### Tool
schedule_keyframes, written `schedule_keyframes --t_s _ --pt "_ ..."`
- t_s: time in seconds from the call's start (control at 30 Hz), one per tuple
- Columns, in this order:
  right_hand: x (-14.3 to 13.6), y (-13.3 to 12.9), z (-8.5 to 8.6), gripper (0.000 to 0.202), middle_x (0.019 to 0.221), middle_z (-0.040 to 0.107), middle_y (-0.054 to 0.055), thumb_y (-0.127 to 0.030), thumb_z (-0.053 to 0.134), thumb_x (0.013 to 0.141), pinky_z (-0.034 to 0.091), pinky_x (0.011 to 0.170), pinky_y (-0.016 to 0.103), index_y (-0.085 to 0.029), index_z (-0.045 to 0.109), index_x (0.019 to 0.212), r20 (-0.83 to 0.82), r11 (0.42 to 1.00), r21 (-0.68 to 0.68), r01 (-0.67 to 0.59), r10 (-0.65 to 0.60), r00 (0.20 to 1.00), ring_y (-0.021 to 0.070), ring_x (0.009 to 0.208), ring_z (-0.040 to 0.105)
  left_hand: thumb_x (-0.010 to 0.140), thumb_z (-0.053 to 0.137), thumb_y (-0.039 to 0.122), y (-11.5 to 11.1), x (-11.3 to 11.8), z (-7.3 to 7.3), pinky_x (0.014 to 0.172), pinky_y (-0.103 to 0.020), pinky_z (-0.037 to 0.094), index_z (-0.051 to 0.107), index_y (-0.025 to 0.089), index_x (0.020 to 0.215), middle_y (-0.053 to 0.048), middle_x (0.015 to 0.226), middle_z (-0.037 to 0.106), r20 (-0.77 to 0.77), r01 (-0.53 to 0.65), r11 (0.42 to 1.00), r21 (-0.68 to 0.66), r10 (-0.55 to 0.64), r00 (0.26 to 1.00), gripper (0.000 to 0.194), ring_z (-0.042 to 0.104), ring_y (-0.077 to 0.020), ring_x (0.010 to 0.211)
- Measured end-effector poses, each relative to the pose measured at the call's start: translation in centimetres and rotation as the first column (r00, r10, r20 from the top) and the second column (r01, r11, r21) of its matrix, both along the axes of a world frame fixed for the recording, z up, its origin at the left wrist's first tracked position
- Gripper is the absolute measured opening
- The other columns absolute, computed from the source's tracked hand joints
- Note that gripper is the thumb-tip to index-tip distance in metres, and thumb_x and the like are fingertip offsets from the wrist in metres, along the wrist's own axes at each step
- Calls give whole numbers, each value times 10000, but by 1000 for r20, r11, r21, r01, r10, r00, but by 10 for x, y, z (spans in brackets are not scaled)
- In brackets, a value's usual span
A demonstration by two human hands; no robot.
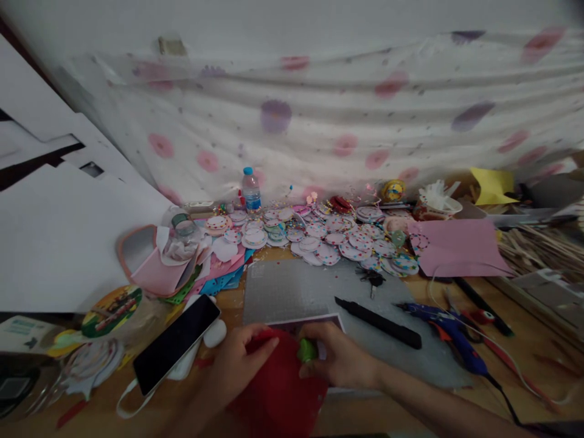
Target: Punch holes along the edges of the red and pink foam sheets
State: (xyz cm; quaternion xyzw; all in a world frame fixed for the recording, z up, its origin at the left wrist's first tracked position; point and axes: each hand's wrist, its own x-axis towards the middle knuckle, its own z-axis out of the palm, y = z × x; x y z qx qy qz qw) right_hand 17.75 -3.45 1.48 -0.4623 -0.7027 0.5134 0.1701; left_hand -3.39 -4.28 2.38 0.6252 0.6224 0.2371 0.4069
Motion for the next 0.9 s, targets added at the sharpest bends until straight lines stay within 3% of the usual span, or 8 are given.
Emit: schedule_keyframes --t_s 0.2,0.4,0.6,0.73,0.9 --pt "-2 1 1 160 617 436 -52 -193 702 624 309 550 208 -166 557 685 40 1000 -15 11 -10 999 109 615 384 801 567 335 -4 -2 5 804 -327 496 696 167 921 -79 923 724 -6 44 999 -20 -44 999 243 654 -239 893" --pt "5 9 3 194 732 542 -18 -266 686 705 389 649 239 -163 587 837 -127 999 -38 -27 22 992 130 700 469 829 529 297 -3 -5 14 784 -289 494 696 180 912 -49 922 733 94 65 998 2 -65 993 220 661 -214 871" --pt "21 8 -1 245 781 539 -6 -365 633 786 419 647 229 -163 565 909 -274 991 -132 -35 -3 962 122 713 501 823 535 345 -7 -21 16 768 -285 491 694 175 912 -50 918 732 104 25 999 -36 -21 994 249 659 -217 863" --pt "24 -1 5 200 796 583 -4 -315 664 765 421 667 245 -181 581 888 -98 1000 10 -28 29 995 136 725 526 834 529 373 -14 -30 14 736 -274 497 695 189 926 -31 894 733 113 -30 998 -62 37 993 264 659 -212 846" --pt "25 -6 19 280 1036 629 37 -333 669 775 418 825 306 -217 597 1019 56 962 237 -135 125 991 192 944 559 848 530 361 -18 -33 15 743 -257 489 689 214 929 -5 912 732 101 -41 999 -35 45 994 231 655 -190 848"
